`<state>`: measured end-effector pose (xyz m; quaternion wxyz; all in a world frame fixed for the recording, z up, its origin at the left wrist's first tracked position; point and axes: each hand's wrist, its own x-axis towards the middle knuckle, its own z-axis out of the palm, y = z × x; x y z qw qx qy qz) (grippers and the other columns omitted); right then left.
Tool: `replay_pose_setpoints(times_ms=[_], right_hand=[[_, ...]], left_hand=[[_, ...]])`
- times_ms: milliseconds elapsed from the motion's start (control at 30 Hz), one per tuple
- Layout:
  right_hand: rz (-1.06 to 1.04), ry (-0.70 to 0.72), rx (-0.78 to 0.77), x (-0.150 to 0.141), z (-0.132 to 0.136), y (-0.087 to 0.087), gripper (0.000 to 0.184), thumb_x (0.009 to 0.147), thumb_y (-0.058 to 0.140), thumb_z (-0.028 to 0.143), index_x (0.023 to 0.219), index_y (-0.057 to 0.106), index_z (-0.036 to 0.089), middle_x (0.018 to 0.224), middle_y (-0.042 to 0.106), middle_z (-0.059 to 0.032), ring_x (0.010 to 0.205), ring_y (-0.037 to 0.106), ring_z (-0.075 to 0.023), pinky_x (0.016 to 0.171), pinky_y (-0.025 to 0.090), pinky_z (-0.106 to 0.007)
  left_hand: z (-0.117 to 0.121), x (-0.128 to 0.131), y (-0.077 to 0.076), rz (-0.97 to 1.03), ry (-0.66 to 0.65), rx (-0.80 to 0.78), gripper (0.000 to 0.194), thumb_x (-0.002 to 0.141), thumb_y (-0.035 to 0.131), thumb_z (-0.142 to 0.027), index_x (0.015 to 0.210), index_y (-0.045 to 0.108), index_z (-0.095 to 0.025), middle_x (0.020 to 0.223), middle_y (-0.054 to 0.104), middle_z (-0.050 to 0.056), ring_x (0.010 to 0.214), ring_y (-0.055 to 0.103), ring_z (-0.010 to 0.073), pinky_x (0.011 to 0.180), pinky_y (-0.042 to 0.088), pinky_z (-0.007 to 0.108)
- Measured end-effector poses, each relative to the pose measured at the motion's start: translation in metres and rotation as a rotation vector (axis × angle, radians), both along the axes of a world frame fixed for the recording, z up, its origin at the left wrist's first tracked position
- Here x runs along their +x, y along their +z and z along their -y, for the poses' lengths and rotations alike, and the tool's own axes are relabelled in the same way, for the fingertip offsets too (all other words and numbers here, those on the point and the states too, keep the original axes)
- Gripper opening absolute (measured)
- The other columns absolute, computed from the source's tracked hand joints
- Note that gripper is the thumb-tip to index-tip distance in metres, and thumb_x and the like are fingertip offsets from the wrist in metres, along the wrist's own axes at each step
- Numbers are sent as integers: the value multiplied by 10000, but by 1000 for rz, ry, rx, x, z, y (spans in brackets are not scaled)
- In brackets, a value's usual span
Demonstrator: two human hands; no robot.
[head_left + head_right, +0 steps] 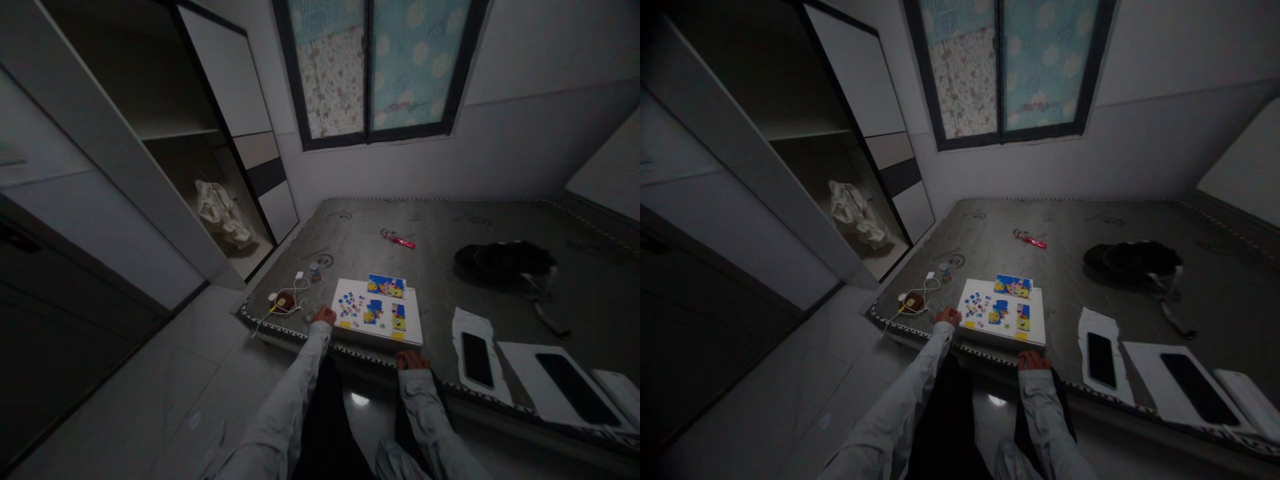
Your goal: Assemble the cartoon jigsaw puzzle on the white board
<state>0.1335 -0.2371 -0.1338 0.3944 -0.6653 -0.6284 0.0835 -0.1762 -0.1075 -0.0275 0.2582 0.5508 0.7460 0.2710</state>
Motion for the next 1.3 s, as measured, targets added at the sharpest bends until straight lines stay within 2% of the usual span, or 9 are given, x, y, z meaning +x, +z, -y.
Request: replay_pose_setpoints(times_ms=[167,300,367,467,567,700,900,1100,1300], right_hand=[[-3,-16,19,0,2,1,299,816,461,359,783,738,249,834,778,-69,823,684,-245,812,371,-419],[-23,-7,28,-14,14,17,371,883,442,415,915,763,231,919,791,-63,826,682,-221,818,365,-394],[-56,14,29,-27,21,36,388,925,444,436,997,764,229,960,793,-57,793,685,-204,817,370,-387],[-78,143,41,-49,29,76,385,969,469,457,1139,744,247,908,785,-26,746,677,-174,811,389,-366],[-75,239,113,-64,32,122,375,1003,506,433,1274,696,257,946,785,-23,793,688,-171,851,400,-370],[-5,363,188,-68,34,170,323,1022,548,414,1260,723,283,955,779,-23,746,681,-155,850,414,-369],[71,464,295,-68,44,200,283,1022,580,463,1143,784,308,846,777,-4,742,696,-150,791,405,-350],[56,480,418,-74,64,227,338,984,612,566,992,813,294,738,766,10,650,655,-136,760,382,-352],[42,501,412,-75,91,262,225,909,746,496,967,798,284,767,762,21,664,656,-143,788,365,-373]], left_hand=[[36,26,1,164,-68,155,103,819,721,-305,837,689,-209,860,774,9,858,734,165,835,533,264],[76,53,4,420,-79,229,179,741,767,-362,783,683,-210,783,761,4,778,725,179,793,549,297],[95,65,12,557,-78,223,215,715,787,-380,772,686,-199,789,769,20,771,724,182,767,558,300],[119,75,34,696,-69,222,259,686,822,-392,765,692,-182,806,778,48,783,726,180,656,537,244],[137,76,61,768,-70,181,341,680,840,-457,814,709,-172,822,773,50,618,665,125,462,412,175],[159,69,88,770,-107,170,363,695,833,-484,840,730,-167,793,756,21,441,510,48,392,331,159],[188,59,113,656,-142,278,271,746,820,-436,822,774,-179,771,776,17,464,512,49,421,361,153],[214,53,131,706,-197,314,281,815,772,-458,885,813,-188,807,801,47,584,664,122,481,485,183],[240,38,153,667,-354,503,226,865,762,-380,1003,837,-217,921,823,71,812,769,196,720,630,264]])
